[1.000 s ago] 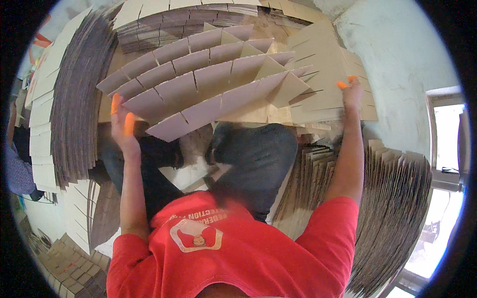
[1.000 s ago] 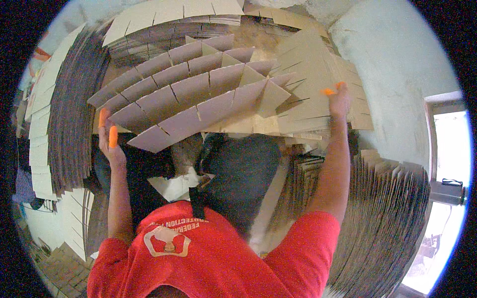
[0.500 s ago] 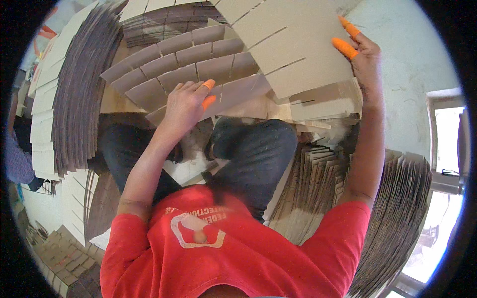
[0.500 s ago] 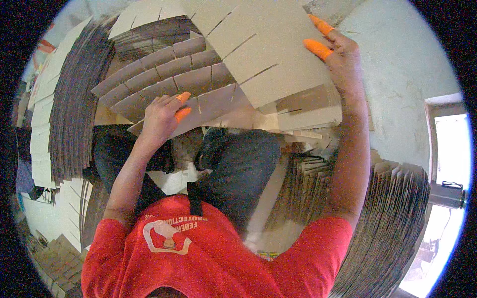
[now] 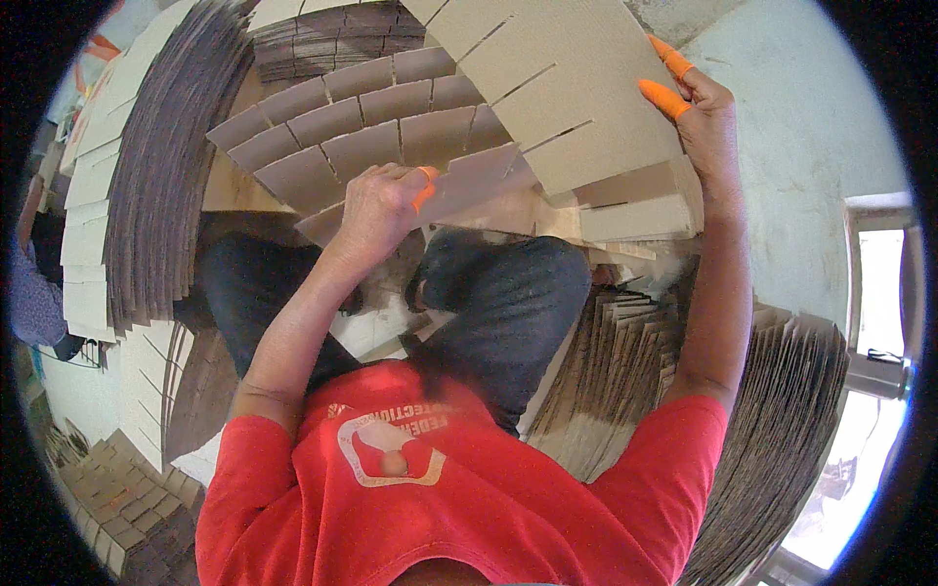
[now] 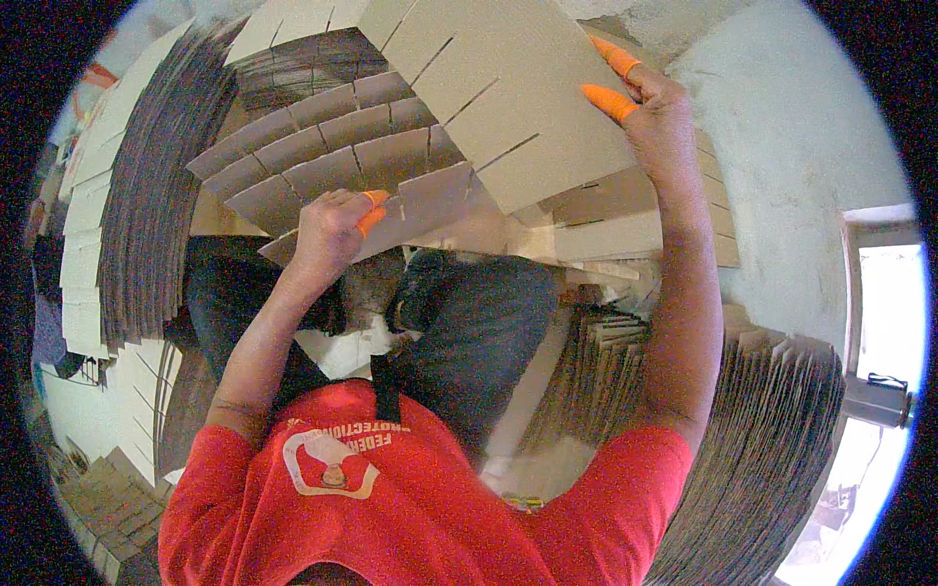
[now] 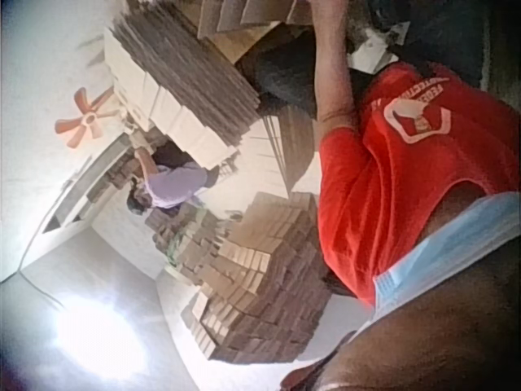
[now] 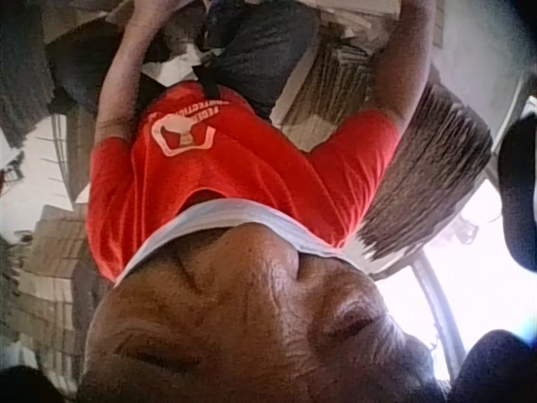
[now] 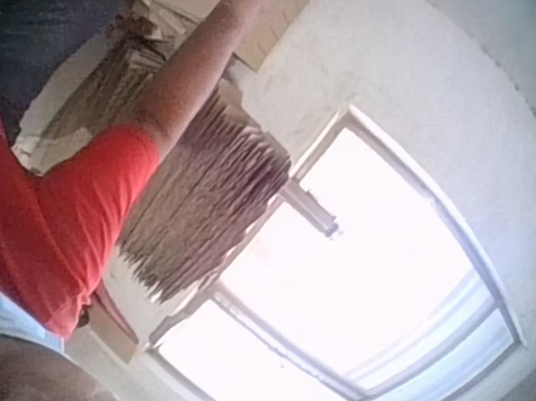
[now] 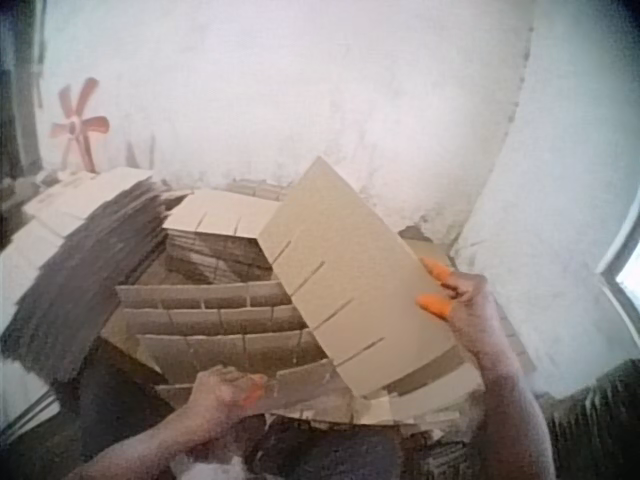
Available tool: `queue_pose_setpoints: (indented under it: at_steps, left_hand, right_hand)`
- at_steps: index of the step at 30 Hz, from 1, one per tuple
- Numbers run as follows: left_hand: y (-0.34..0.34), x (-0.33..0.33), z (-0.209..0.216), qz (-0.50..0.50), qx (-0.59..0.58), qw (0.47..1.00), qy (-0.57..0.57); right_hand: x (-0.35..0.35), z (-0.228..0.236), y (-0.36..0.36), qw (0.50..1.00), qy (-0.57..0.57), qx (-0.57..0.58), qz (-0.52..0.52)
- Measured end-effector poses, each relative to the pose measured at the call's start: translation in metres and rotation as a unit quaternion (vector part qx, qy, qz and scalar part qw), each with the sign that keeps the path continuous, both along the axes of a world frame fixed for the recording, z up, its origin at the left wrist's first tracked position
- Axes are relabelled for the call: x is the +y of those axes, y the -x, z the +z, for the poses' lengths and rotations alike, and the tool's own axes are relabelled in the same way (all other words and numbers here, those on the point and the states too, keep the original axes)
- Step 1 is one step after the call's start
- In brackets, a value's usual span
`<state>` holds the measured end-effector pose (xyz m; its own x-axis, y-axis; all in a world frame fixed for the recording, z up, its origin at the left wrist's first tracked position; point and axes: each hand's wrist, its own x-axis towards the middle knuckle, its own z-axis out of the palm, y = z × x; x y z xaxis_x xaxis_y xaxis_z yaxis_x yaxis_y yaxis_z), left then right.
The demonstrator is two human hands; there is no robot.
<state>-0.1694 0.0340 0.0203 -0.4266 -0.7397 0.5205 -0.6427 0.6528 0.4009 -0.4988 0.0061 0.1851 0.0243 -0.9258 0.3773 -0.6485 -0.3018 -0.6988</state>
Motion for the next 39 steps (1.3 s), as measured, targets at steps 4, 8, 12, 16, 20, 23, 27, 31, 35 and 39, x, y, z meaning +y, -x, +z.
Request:
queue_pose_setpoints:
  at_steps: [4, 8, 12, 16, 20, 23, 27, 31, 35, 39]
  left_hand:
    - [0.001, 0.0, 0.002, -0.003, -0.008, 1.0, -0.005]
    - [0.0, -0.001, 0.001, 0.006, -0.012, 1.0, -0.003]
    - [0.0, -0.002, -0.004, 0.005, 0.004, 1.0, 0.016]
    - [0.001, -0.003, -0.006, 0.003, 0.005, 0.999, 0.035]
    - [-0.002, -0.001, 0.004, 0.003, -0.029, 0.999, -0.021]
    - [-0.01, -0.01, 0.018, 0.015, -0.045, 0.999, 0.011]
    - [-0.039, -0.077, 0.041, 0.113, -0.014, 0.983, 0.143]
    - [-0.072, -0.146, 0.048, 0.176, -0.119, 0.974, 0.077]
    - [-0.072, -0.184, 0.035, 0.15, -0.138, 0.974, -0.098]
    - [-0.073, -0.198, 0.017, 0.132, -0.215, 0.964, -0.084]
  right_hand:
    - [-0.006, -0.002, 0.004, 0.999, 0.025, 0.027, 0.024]
    - [-0.015, 0.003, 0.012, 0.998, 0.016, 0.04, 0.045]
    - [-0.016, -0.006, 0.005, 0.998, 0.012, -0.005, 0.064]
    - [-0.016, -0.019, -0.003, 0.994, -0.017, 0.11, 0.011]
    - [-0.018, -0.021, -0.002, 0.992, 0.026, 0.119, 0.019]
    - [-0.013, -0.021, -0.014, 0.991, -0.006, 0.126, 0.044]
    - [-0.015, -0.031, -0.024, 0.986, -0.046, 0.13, 0.095]
    - [-0.018, -0.026, -0.054, 0.95, -0.109, 0.276, 0.097]
    - [-0.028, -0.06, -0.049, 0.962, -0.046, 0.182, 0.2]
    - [-0.024, -0.057, -0.058, 0.96, -0.083, 0.179, 0.201]
